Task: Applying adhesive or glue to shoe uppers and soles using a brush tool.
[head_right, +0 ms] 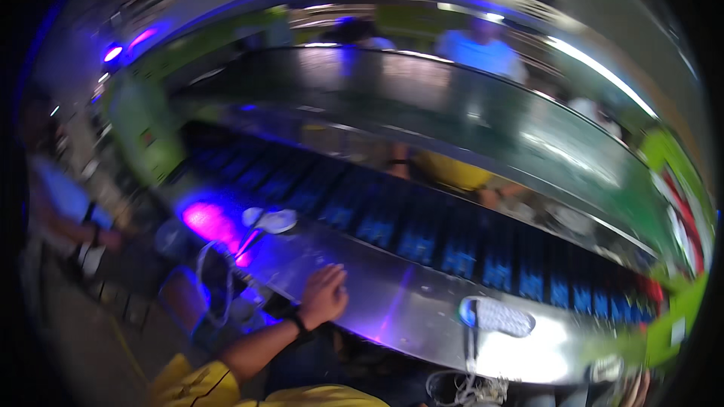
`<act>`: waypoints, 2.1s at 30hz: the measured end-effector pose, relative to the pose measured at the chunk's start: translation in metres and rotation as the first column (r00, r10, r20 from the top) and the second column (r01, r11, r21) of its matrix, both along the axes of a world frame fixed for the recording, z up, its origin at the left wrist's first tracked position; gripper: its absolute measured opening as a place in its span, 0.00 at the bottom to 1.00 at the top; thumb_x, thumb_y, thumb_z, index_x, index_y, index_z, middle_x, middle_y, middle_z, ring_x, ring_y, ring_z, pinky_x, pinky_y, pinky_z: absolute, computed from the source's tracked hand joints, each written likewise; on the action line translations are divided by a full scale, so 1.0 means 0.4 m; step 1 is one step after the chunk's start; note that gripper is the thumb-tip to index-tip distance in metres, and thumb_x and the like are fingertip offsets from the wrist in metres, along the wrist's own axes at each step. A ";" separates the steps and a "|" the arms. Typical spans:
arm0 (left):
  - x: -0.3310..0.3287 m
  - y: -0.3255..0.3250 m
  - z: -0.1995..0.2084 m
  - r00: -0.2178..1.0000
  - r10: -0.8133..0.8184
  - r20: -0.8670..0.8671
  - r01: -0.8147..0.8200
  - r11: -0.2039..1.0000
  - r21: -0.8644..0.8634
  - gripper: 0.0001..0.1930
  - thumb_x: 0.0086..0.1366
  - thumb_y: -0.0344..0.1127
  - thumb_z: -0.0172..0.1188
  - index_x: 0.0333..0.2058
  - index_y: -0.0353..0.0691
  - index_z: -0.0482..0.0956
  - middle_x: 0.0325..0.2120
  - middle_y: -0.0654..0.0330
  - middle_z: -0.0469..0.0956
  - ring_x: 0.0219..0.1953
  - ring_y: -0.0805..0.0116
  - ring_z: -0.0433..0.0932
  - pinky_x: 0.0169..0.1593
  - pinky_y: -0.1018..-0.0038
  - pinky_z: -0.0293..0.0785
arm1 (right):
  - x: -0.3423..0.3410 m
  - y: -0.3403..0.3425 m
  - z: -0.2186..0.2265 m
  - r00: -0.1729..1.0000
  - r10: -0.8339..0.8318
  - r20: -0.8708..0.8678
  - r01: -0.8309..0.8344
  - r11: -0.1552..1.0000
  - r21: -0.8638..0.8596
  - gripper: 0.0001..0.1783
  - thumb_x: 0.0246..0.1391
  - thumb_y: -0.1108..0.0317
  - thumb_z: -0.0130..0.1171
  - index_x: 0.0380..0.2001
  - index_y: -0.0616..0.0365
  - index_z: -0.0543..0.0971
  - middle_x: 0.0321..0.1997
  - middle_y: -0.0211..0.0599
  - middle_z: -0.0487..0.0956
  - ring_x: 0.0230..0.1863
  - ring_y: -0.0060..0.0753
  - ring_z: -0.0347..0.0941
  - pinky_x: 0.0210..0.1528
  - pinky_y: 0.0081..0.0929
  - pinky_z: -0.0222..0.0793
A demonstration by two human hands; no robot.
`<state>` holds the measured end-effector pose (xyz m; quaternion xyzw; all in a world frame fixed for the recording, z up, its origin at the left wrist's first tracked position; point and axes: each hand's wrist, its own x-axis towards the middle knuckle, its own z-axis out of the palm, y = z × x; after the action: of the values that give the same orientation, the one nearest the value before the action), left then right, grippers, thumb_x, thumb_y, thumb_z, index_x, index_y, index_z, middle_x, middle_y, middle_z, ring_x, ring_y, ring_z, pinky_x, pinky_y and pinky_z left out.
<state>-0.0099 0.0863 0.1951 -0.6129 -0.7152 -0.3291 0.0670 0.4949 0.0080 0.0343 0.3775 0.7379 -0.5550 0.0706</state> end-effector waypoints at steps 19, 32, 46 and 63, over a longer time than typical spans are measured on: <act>-0.101 -0.217 0.003 0.965 0.250 0.080 -0.240 0.964 -0.115 0.26 0.68 0.40 0.57 0.61 0.33 0.78 0.67 0.48 0.72 0.72 0.49 0.67 0.75 0.49 0.59 | -0.026 0.110 -0.166 0.835 0.545 0.076 -0.481 0.656 0.582 0.14 0.65 0.71 0.50 0.42 0.52 0.86 0.39 0.26 0.84 0.41 0.36 0.78 0.39 0.44 0.72; -0.101 -0.167 -0.009 0.968 0.241 0.074 -0.231 0.965 -0.125 0.26 0.65 0.39 0.60 0.59 0.34 0.79 0.66 0.50 0.74 0.71 0.52 0.68 0.74 0.52 0.59 | -0.174 0.125 -0.088 0.875 0.474 -0.102 -0.325 0.730 0.601 0.12 0.63 0.68 0.53 0.40 0.54 0.86 0.37 0.38 0.84 0.40 0.49 0.78 0.40 0.50 0.72; -0.111 -0.149 -0.010 0.967 0.244 0.073 -0.239 0.969 -0.071 0.23 0.66 0.39 0.59 0.57 0.32 0.80 0.64 0.48 0.75 0.70 0.50 0.69 0.74 0.50 0.61 | -0.029 0.154 -0.100 0.859 0.510 -0.036 -0.428 0.756 0.495 0.12 0.59 0.63 0.57 0.39 0.56 0.85 0.36 0.54 0.82 0.43 0.65 0.76 0.45 0.56 0.71; -0.091 -0.130 0.028 0.940 0.319 0.124 -0.312 0.948 -0.069 0.32 0.64 0.38 0.60 0.67 0.33 0.71 0.71 0.47 0.67 0.74 0.46 0.63 0.76 0.47 0.54 | -0.072 0.158 0.005 0.935 0.352 -0.049 -0.331 0.913 0.237 0.16 0.59 0.63 0.61 0.44 0.62 0.84 0.48 0.60 0.82 0.50 0.65 0.77 0.52 0.52 0.74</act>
<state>-0.0463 0.0345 0.2064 -0.4685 -0.8147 -0.3370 0.0562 0.4659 0.0713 0.0365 0.2228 0.8529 -0.4635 0.0901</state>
